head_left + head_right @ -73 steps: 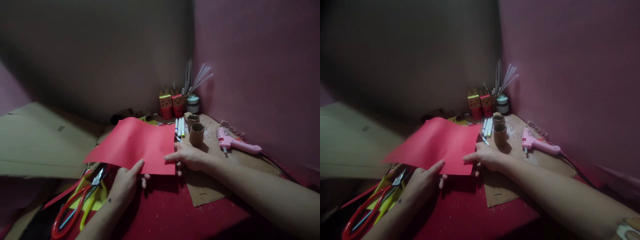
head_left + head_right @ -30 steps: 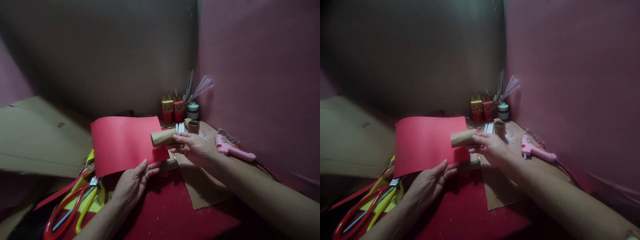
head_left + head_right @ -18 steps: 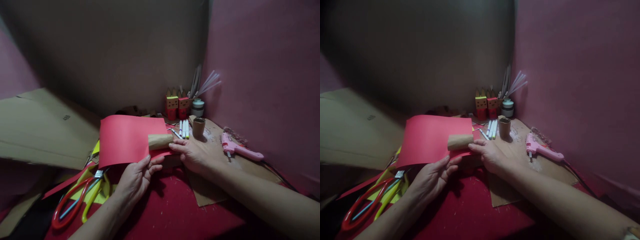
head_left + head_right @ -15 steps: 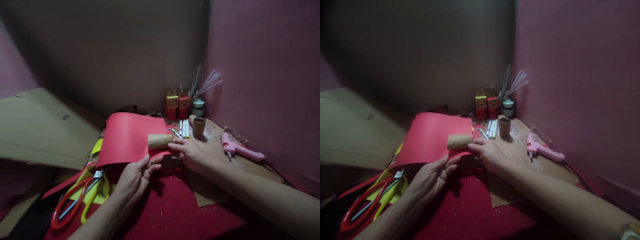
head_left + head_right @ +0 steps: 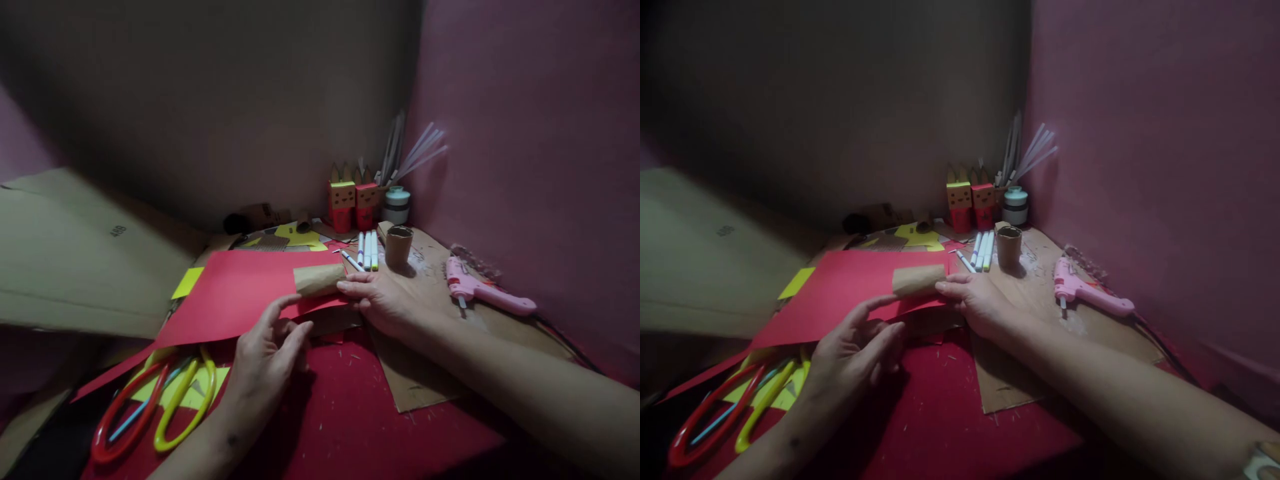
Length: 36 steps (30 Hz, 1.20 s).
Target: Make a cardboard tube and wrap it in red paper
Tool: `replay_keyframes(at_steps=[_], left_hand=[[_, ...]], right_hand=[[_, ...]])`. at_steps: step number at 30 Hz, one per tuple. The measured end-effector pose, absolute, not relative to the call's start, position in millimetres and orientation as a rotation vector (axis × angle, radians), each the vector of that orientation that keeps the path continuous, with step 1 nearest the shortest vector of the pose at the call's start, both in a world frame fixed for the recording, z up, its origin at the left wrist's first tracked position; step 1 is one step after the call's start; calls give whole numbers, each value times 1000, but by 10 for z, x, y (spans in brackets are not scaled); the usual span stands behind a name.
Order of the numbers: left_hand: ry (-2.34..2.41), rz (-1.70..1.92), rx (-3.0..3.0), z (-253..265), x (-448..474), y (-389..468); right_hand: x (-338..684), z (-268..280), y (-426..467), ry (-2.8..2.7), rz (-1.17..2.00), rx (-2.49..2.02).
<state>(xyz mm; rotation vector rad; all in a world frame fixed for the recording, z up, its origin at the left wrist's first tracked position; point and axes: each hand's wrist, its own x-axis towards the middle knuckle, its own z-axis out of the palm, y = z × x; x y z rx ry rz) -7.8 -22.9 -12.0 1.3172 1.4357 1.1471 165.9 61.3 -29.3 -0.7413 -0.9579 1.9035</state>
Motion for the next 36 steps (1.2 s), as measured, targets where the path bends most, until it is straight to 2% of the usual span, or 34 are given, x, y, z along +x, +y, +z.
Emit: replay_keyframes(at_steps=[5, 15, 21, 30, 34, 36], left_hand=[[1517, 1107, 1161, -91, -37, -209], [1138, 1123, 866, -175, 22, -120], [1012, 1300, 594, -135, 70, -115], [1019, 1371, 555, -284, 13, 10], [1029, 1427, 569, -234, 11, 2], [1024, 1427, 593, -220, 16, -6]], right_hand=[[1684, -233, 577, -936, 1865, -804], [1685, -302, 537, -965, 1903, -764], [1671, -310, 493, -1019, 1848, -796], [1643, -215, 367, -1373, 1546, -805], [1689, -156, 383, -1201, 1387, -770], [1683, -170, 426, -1063, 1472, -780]])
